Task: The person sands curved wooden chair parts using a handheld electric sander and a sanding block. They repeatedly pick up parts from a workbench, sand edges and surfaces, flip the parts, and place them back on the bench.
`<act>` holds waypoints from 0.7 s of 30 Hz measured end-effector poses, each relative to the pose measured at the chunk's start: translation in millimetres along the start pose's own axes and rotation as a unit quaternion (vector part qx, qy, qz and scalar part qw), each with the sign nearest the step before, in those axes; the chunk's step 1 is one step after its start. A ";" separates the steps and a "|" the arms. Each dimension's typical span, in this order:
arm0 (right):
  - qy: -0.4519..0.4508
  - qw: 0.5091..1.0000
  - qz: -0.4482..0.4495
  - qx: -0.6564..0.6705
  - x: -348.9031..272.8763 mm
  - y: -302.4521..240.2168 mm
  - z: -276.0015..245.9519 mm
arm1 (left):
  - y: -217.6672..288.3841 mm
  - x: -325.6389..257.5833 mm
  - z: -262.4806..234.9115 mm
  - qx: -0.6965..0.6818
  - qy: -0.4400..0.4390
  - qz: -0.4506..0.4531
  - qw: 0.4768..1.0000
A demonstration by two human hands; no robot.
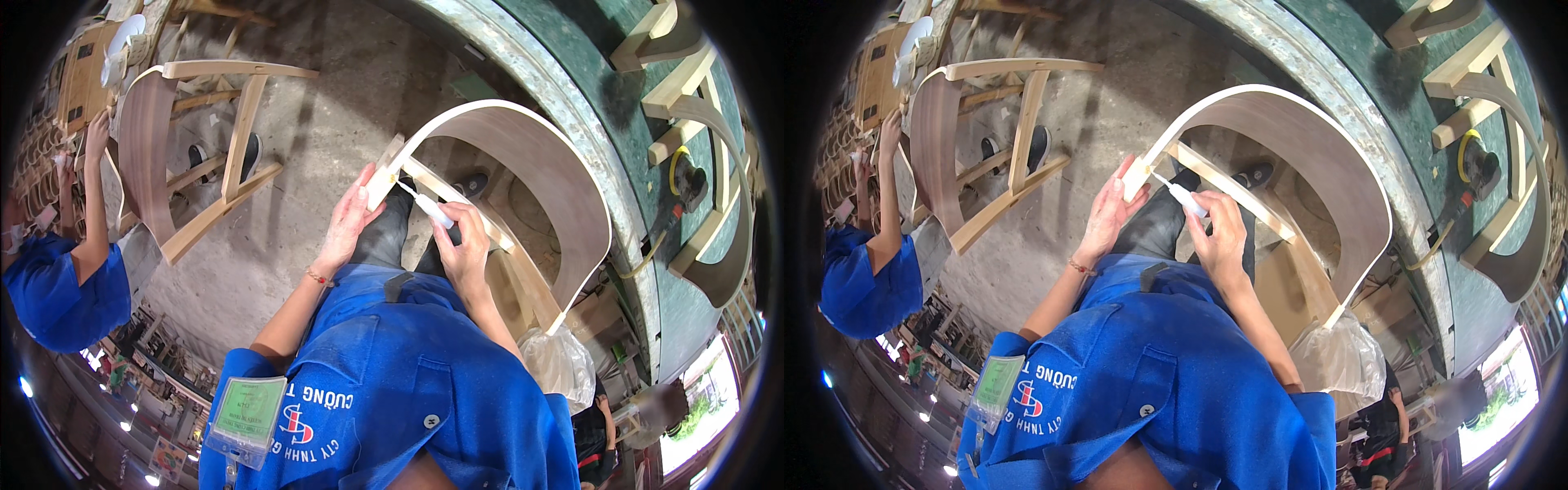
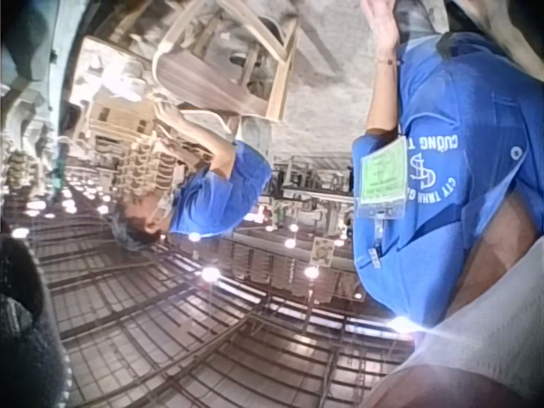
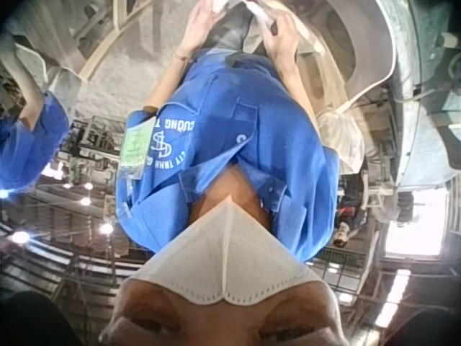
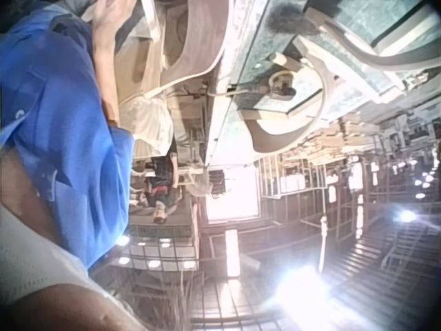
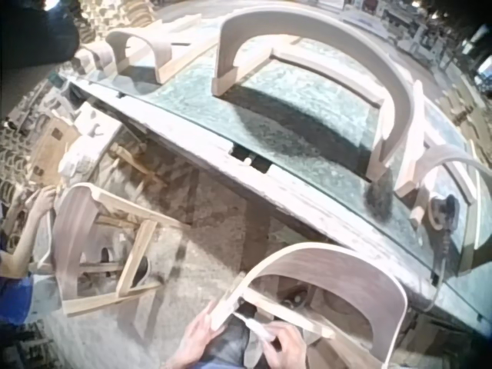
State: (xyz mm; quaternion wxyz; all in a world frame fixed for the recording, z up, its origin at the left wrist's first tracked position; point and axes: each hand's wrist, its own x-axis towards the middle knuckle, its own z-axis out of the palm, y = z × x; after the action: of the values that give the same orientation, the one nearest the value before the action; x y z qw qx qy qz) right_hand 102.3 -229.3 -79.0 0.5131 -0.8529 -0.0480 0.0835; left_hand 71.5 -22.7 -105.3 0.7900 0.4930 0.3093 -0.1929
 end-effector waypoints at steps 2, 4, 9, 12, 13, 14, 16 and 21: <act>-0.002 1.000 0.027 0.012 -0.4 4.4 -0.6 | 0.9 1.8 0.3 0.004 -0.006 -0.009 1.000; 0.010 0.971 0.143 0.191 -7.0 10.6 1.6 | 1.6 0.7 0.0 0.012 -0.006 -0.001 1.000; 0.045 0.895 0.268 0.353 13.0 23.3 -64.0 | -2.8 -1.4 5.7 0.042 -0.017 0.011 0.999; 0.208 0.894 0.203 0.340 33.9 42.7 -149.8 | -4.1 -1.7 11.9 0.029 -0.012 0.025 0.999; 0.266 0.895 0.194 0.301 42.2 47.4 -184.0 | -4.7 -1.7 16.3 0.027 -0.012 0.025 0.999; 0.313 0.902 0.144 0.262 44.2 66.0 -216.1 | -2.8 -5.4 18.8 0.021 -0.005 0.028 0.999; 0.429 0.872 0.089 0.219 46.1 118.0 -290.1 | -1.5 -5.4 28.2 0.025 0.010 0.033 0.999; 0.565 0.803 0.165 0.093 26.9 267.1 -430.2 | -0.8 -5.4 42.9 0.042 0.034 0.041 0.998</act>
State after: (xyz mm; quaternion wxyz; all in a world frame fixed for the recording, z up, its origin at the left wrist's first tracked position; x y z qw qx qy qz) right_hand 210.3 -723.2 -119.8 0.5047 -0.6920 0.4004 -0.3258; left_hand 79.9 -61.6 -88.3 0.7646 0.5446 0.3072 -0.1565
